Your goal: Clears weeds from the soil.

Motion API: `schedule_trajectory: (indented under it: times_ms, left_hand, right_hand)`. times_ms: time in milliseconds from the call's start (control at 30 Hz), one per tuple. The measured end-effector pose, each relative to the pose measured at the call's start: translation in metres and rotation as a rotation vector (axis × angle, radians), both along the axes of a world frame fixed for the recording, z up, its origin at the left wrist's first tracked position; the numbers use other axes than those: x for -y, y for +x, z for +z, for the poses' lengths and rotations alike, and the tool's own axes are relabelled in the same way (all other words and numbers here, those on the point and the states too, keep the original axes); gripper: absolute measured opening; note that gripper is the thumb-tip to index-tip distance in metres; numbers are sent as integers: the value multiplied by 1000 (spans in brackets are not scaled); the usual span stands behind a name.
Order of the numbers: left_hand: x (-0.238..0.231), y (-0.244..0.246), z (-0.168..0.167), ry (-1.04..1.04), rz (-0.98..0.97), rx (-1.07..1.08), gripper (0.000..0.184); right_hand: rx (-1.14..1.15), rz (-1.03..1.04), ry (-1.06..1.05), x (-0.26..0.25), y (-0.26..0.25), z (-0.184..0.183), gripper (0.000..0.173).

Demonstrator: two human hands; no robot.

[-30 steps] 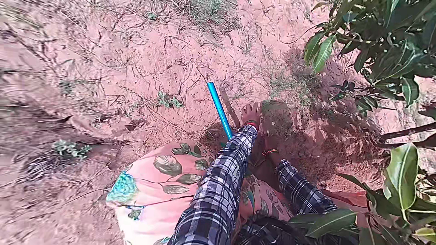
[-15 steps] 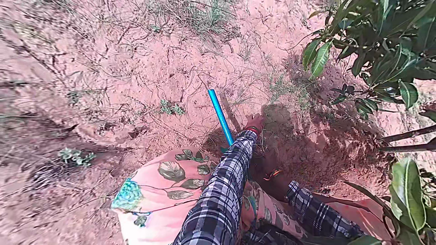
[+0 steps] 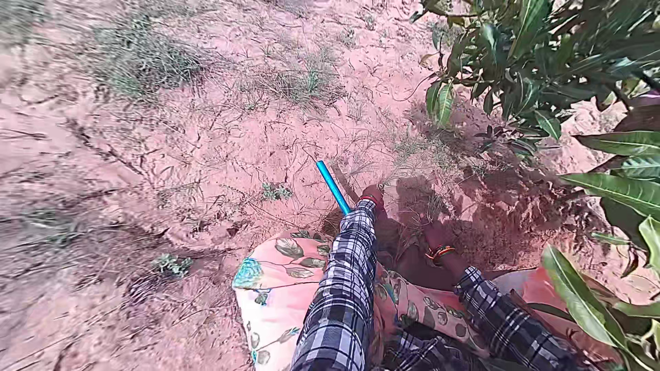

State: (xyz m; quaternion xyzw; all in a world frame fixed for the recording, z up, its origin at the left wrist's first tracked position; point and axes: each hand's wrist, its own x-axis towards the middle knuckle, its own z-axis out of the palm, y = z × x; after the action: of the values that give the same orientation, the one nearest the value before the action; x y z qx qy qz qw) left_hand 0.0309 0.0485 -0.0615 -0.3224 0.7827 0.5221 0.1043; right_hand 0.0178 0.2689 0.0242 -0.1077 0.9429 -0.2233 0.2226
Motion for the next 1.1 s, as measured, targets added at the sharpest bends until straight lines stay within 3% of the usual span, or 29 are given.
schedule_trajectory:
  times_ms: [100, 233, 267, 333, 467, 533, 633, 767, 833, 967, 1100]
  left_hand:
    - [-4, 28, 16, -56, -12, 35, 39]
    - [2, 36, 95, -160, 180, -98, 36]
    - [7, 46, 122, -122, 285, -179, 33]
    - [17, 67, 163, 58, 566, -401, 44]
    - [48, 120, 205, 188, 781, -584, 36]
    - [55, 130, 198, 233, 837, -609, 31]
    - [54, 116, 159, 441, 934, -651, 29]
    - [53, 84, 107, 613, 1056, -654, 25]
    - [62, 78, 103, 617, 1039, -689, 26]
    - [81, 92, 90, 616, 1022, -766, 32]
    - [86, 90, 73, 635, 1087, -679, 35]
  right_hand:
    - [17, -10, -47, -4, 3, 0, 49]
    - [12, 15, -77, 3, -1, 7, 48]
    - [12, 34, -78, 4, -2, 4, 47]
    - [17, 95, -35, 0, -7, -14, 44]
    - [84, 98, -24, 0, -16, -53, 40]
    - [146, 36, -22, 3, -20, -64, 38]
    - [167, -18, 26, 17, -29, -71, 43]
    - [177, 60, 85, 44, -51, -87, 43]
    - [154, 107, 107, 62, -64, -97, 45]
    - [130, 235, 129, 98, -72, -107, 70]
    - [84, 225, 250, 113, -62, -111, 46]
